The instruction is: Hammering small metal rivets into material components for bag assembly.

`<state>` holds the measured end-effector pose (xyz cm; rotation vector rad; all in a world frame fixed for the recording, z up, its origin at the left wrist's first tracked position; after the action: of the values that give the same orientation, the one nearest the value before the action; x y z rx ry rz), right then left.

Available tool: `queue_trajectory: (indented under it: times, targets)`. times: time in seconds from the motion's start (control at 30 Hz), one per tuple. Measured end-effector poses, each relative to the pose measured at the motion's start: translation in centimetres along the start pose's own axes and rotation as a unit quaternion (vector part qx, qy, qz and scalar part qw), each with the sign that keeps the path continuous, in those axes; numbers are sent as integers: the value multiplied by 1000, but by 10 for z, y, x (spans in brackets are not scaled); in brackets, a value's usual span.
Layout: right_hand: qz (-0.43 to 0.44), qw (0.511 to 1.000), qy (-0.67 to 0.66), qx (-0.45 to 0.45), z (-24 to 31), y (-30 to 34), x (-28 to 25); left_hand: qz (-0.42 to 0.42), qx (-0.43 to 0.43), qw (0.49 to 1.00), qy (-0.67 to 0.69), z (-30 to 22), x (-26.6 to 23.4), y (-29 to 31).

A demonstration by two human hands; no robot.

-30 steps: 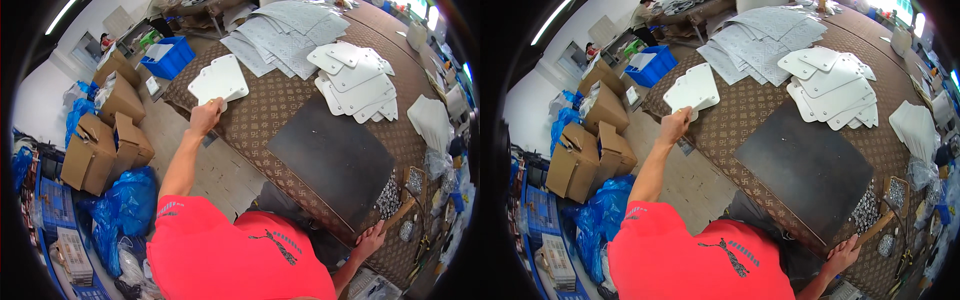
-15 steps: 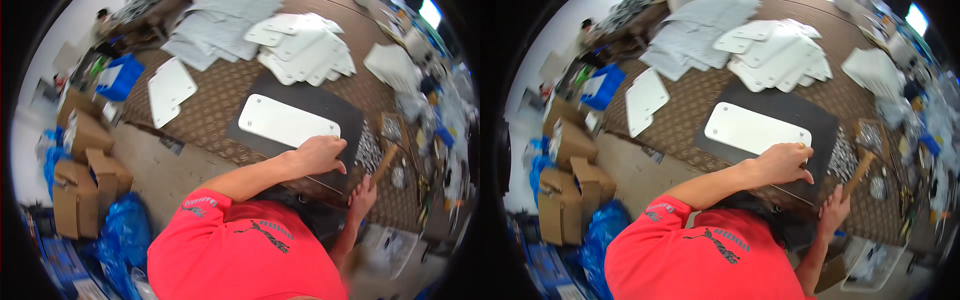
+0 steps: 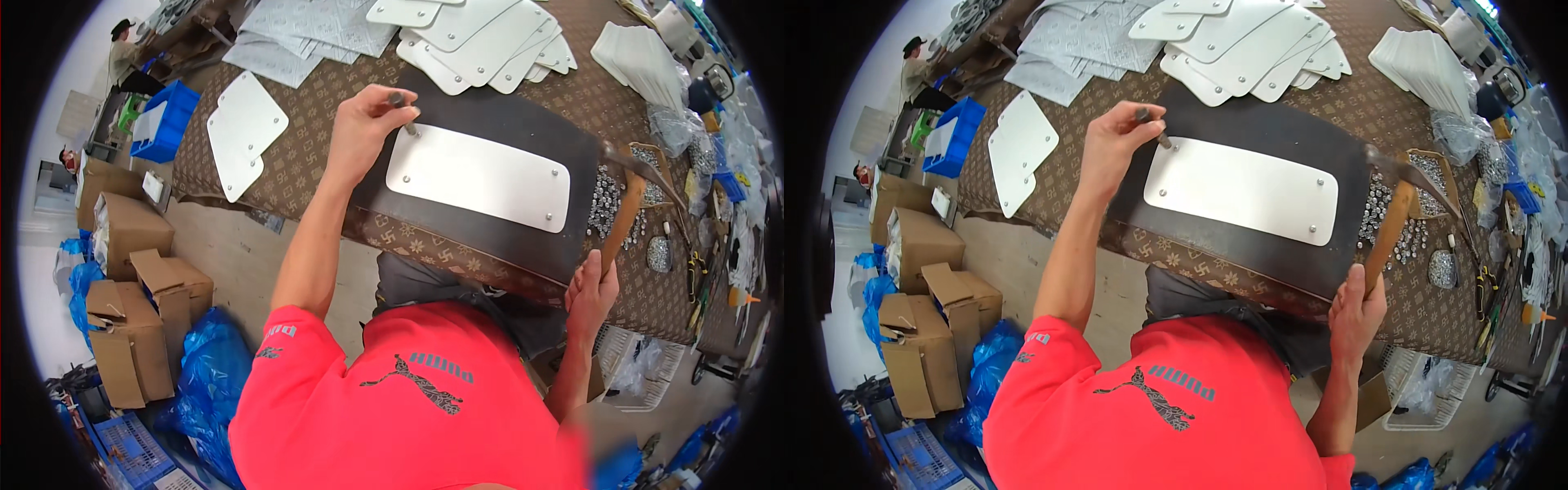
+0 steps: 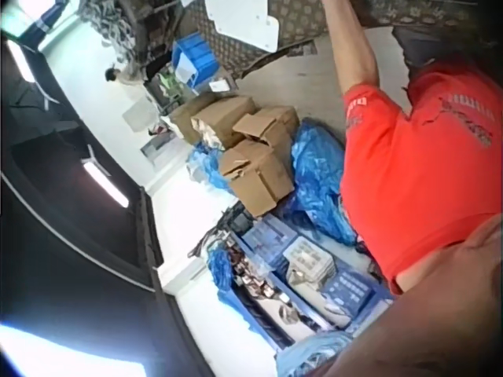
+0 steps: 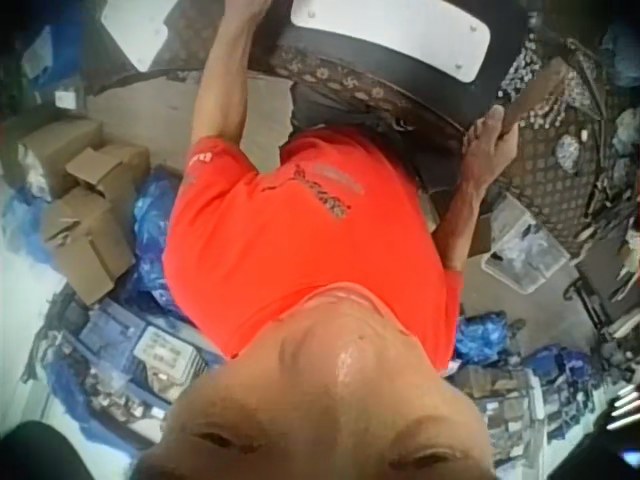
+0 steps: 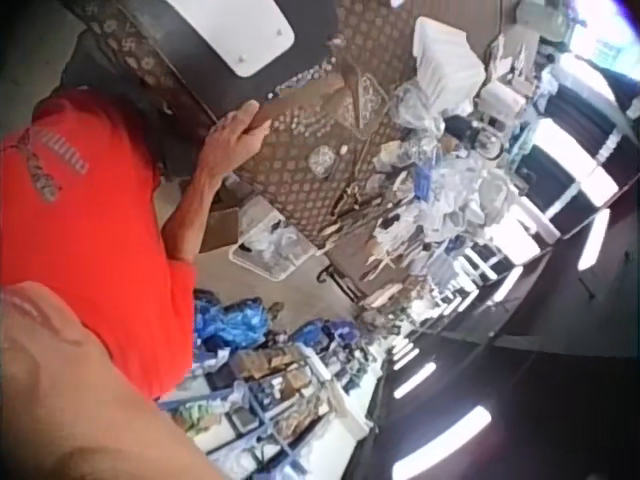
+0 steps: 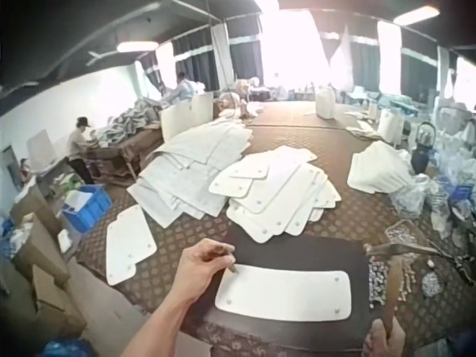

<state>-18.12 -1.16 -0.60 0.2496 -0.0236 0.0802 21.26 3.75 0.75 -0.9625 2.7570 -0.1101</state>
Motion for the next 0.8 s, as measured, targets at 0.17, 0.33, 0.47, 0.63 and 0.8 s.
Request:
queue_trajectory:
  times: [0.17, 0.33, 0.47, 0.63, 0.8]
  targets:
    - [126, 990, 58, -26, 9, 9, 45, 48, 13, 999, 6, 17, 6, -3]
    - [160, 959, 152, -181, 87, 25, 87, 75, 33, 994, -76, 23, 8, -3]
    - [275, 913, -161, -254, 180, 33, 95, 63, 55, 995, -52, 22, 16, -3]
    - [253, 830, 349, -355, 85, -12, 135, 39, 67, 996, -37, 30, 7, 2]
    - [247, 917, 313, -12, 75, 16, 123, 26, 98, 988, -115, 19, 5, 9]
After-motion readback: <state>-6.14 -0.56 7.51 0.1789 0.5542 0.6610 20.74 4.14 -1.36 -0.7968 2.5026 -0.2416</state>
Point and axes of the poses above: each hand's wrist, its own y-axis away from the middle knuckle, its own x-axis out of the palm, z = x × y, the point moved 3 cm from there along -y, towards the middle knuckle, and after that the axes turned 5 degrees about -y, right-handed, at the moved point
